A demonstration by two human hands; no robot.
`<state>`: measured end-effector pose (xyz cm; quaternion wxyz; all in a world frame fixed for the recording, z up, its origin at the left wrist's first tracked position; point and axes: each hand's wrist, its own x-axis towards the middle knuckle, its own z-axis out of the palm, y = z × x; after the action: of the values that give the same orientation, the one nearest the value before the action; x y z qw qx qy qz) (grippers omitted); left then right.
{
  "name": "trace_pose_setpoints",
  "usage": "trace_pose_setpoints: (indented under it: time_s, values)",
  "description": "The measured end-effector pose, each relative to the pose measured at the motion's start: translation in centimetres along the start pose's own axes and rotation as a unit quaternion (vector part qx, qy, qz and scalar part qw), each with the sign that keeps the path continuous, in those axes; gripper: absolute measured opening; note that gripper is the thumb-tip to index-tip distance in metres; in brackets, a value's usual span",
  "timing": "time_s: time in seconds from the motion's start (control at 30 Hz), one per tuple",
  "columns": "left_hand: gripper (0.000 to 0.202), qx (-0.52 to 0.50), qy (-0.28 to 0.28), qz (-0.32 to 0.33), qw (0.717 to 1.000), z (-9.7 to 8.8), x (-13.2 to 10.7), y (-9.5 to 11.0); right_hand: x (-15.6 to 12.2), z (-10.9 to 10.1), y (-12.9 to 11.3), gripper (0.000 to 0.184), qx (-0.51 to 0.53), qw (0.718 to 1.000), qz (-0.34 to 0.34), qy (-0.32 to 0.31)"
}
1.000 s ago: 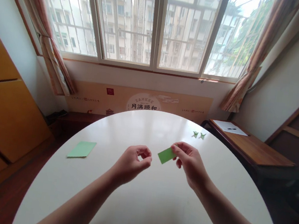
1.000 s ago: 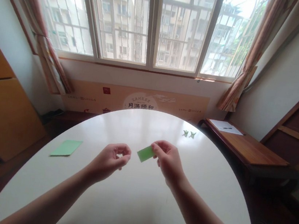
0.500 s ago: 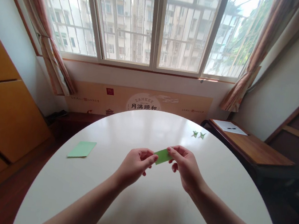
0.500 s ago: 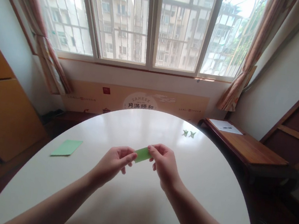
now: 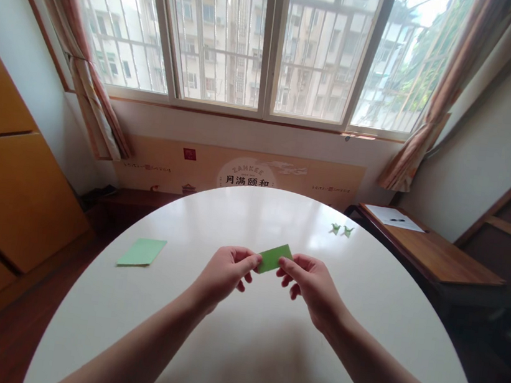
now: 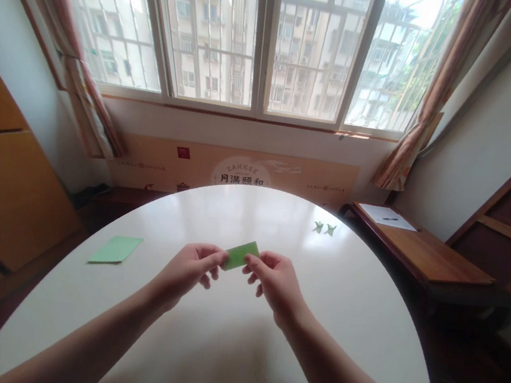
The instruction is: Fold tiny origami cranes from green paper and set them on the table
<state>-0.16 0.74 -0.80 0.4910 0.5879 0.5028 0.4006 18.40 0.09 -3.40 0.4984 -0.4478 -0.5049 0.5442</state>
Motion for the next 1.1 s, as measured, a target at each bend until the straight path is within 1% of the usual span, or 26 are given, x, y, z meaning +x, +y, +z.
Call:
trace_pose_setpoints:
  time_s: [0.2, 0.3, 0.57, 0.73, 0.8, 0.97, 1.03, 1.1]
  values:
    - [0.032, 0.003, -0.016, -0.002, 1.0, 0.02, 0.18, -0.38, 0.1, 0.18, 0.35, 0.031, -0.029, 0.999, 0.015, -0.035]
    - [0.032, 0.009, -0.011, 0.0, 1.0, -0.04, 0.28, -0.55, 0.11, 0.25, 0.31, 0.032, -0.041, 0.998, 0.015, -0.043]
    - [0.029, 0.024, 0.024, 0.005, 0.999, -0.3, 0.37, -0.56, 0.37, -0.26, -0.12, 0.032, -0.024, 1.0, 0.0, 0.014]
    - [0.031, 0.033, 0.017, 0.001, 0.999, -0.34, 0.39, -0.61, 0.7, -0.61, -0.11, 0.036, -0.006, 0.999, -0.007, 0.05]
    - [0.03, 0.039, 0.003, 0.0, 0.999, -0.28, 0.35, -0.63, 0.7, -0.56, -0.08, 0.038, 0.001, 0.999, -0.009, 0.039]
    - [0.027, 0.061, -0.029, 0.01, 0.998, -0.15, 0.34, -0.89, 0.6, -0.12, 0.36, 0.032, -0.026, 0.999, -0.02, -0.04]
    - [0.027, 0.065, -0.03, 0.017, 0.997, -0.2, 0.42, -0.95, 0.64, -0.05, 0.63, 0.03, -0.034, 0.998, -0.024, -0.05]
    - [0.028, 0.066, -0.023, 0.023, 0.997, -0.34, 0.54, -0.92, 0.74, -0.13, 0.81, 0.032, -0.035, 0.998, -0.025, -0.042]
